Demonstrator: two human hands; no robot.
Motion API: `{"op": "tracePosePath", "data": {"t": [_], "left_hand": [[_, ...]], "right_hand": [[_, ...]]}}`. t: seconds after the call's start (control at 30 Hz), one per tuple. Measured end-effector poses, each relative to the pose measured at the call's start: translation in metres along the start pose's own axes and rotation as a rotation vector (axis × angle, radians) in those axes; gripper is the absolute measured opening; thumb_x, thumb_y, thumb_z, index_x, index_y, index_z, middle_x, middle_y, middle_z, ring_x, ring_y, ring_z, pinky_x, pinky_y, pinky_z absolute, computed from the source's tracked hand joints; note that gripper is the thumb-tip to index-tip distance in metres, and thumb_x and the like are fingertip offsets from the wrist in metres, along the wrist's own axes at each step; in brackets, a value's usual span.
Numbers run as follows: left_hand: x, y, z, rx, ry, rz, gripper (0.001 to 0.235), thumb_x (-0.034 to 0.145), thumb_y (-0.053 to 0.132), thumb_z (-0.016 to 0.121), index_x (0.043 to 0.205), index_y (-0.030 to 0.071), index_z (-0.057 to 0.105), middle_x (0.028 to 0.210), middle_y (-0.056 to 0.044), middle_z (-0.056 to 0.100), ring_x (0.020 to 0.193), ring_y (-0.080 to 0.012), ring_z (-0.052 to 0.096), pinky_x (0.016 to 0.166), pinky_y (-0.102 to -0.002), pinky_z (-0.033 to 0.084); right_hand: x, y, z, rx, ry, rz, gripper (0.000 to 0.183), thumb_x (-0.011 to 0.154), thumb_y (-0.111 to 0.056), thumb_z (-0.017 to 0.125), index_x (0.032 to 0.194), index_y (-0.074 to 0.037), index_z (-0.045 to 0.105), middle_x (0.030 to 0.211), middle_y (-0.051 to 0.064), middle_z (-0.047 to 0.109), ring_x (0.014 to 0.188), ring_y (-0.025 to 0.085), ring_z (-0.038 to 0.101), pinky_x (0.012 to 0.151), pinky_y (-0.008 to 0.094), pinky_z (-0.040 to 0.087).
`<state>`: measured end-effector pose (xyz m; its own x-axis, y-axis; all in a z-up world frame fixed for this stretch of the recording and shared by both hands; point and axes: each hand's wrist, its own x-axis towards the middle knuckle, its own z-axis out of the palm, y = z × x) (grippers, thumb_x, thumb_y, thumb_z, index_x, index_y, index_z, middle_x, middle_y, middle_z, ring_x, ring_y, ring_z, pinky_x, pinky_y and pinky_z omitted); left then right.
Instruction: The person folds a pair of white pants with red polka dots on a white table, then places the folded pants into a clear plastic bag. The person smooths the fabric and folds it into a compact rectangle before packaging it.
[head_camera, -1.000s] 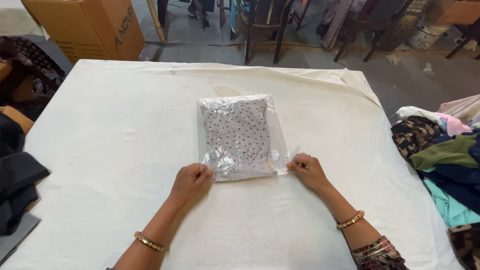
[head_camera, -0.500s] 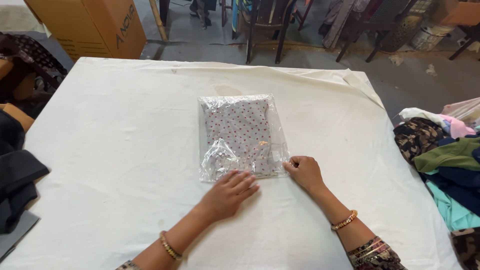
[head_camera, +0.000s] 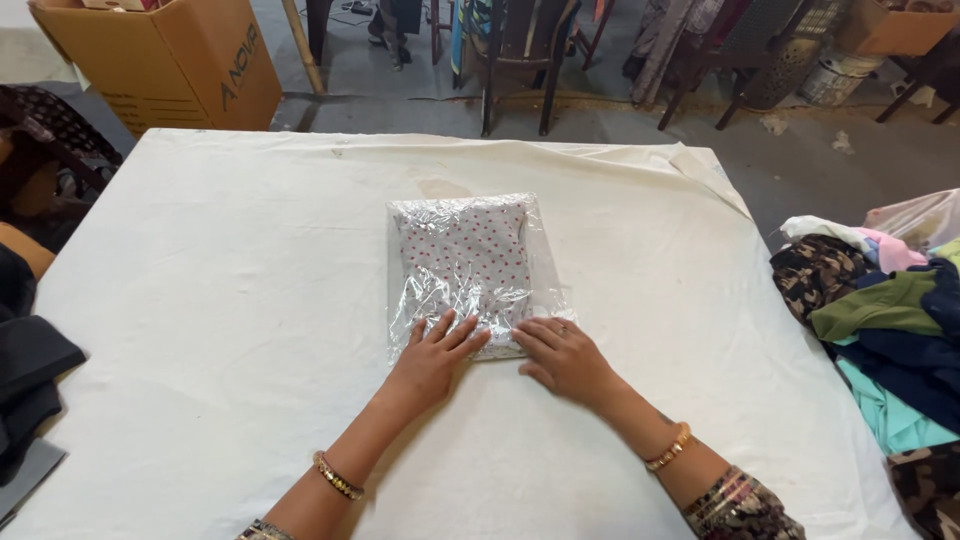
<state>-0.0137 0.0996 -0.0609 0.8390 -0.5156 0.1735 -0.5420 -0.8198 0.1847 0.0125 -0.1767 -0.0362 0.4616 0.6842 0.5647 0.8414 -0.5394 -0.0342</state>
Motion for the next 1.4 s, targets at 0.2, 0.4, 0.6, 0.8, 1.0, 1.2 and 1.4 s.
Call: {"op": "tracePosePath", "data": {"t": [0.2,0.4,0.6,0.8,1.0,1.2,1.4], "left_hand": [[-0.002,-0.012,-0.003,-0.058,0.101,-0.03,0.085,0.077,-0.008,0.059,0.153,0.025,0.041,0.155,-0.014,0.042,0.142,-0.0357,0.039,0.109,-0.053,0.038],[-0.011,-0.023,-0.026,-0.181,0.117,-0.239,0.079,0.083,-0.009,0.057,0.154,0.024,0.046,0.127,-0.013,0.06,0.118,-0.031,0.061,0.093,-0.04,0.055],[-0.015,-0.03,-0.07,-0.071,0.681,-0.218,0.058,0.089,0.007,0.069,0.145,0.013,0.053,0.129,-0.012,0.062,0.124,-0.0331,0.059,0.107,-0.048,0.046],[-0.005,-0.011,-0.116,-0.266,1.147,-0.204,0.074,0.102,0.023,0.074,0.16,0.009,0.031,0.16,-0.014,0.043,0.149,-0.0343,0.038,0.124,-0.051,0.034],[0.026,-0.002,-0.085,-0.507,0.952,-0.197,0.085,0.094,0.031,0.078,0.16,0.009,0.028,0.157,-0.017,0.034,0.149,-0.0368,0.029,0.122,-0.053,0.031],[0.072,0.007,0.014,-1.066,0.526,-0.572,0.077,0.081,0.015,0.075,0.151,0.02,0.044,0.137,-0.008,0.04,0.123,-0.0287,0.054,0.104,-0.038,0.054],[0.099,0.038,0.036,-0.816,0.454,-0.484,0.066,0.079,0.01,0.077,0.141,0.015,0.056,0.143,-0.014,0.045,0.132,-0.0322,0.047,0.111,-0.041,0.043]], "right_hand": [[0.008,0.007,0.028,-0.072,-0.085,0.087,0.043,0.086,-0.014,0.067,0.128,-0.005,0.065,0.123,0.01,0.069,0.113,0.028,0.067,0.091,0.041,0.054],[0.021,-0.002,0.031,-0.202,-0.112,0.118,0.046,0.083,-0.013,0.071,0.128,-0.008,0.064,0.105,0.007,0.068,0.092,0.025,0.067,0.074,0.04,0.054],[0.053,0.011,0.024,-0.062,0.079,0.255,0.03,0.082,-0.012,0.075,0.111,-0.01,0.071,0.092,0.009,0.072,0.078,0.027,0.07,0.068,0.041,0.056],[0.127,0.044,-0.064,0.439,0.356,0.651,0.017,0.092,-0.016,0.074,0.106,-0.007,0.078,0.083,0.008,0.071,0.071,0.021,0.064,0.062,0.036,0.05],[0.075,0.122,-0.077,1.232,0.452,0.95,0.027,0.103,-0.019,0.066,0.111,0.006,0.07,0.1,0.009,0.071,0.087,0.018,0.066,0.079,0.033,0.054],[-0.067,0.173,-0.015,1.324,0.391,1.467,0.034,0.098,-0.023,0.065,0.115,0.006,0.067,0.099,0.012,0.073,0.087,0.022,0.071,0.077,0.037,0.061],[-0.097,0.183,-0.075,0.573,0.176,1.526,0.043,0.092,-0.029,0.074,0.123,-0.001,0.065,0.098,0.012,0.074,0.084,0.021,0.069,0.072,0.035,0.056]]}}
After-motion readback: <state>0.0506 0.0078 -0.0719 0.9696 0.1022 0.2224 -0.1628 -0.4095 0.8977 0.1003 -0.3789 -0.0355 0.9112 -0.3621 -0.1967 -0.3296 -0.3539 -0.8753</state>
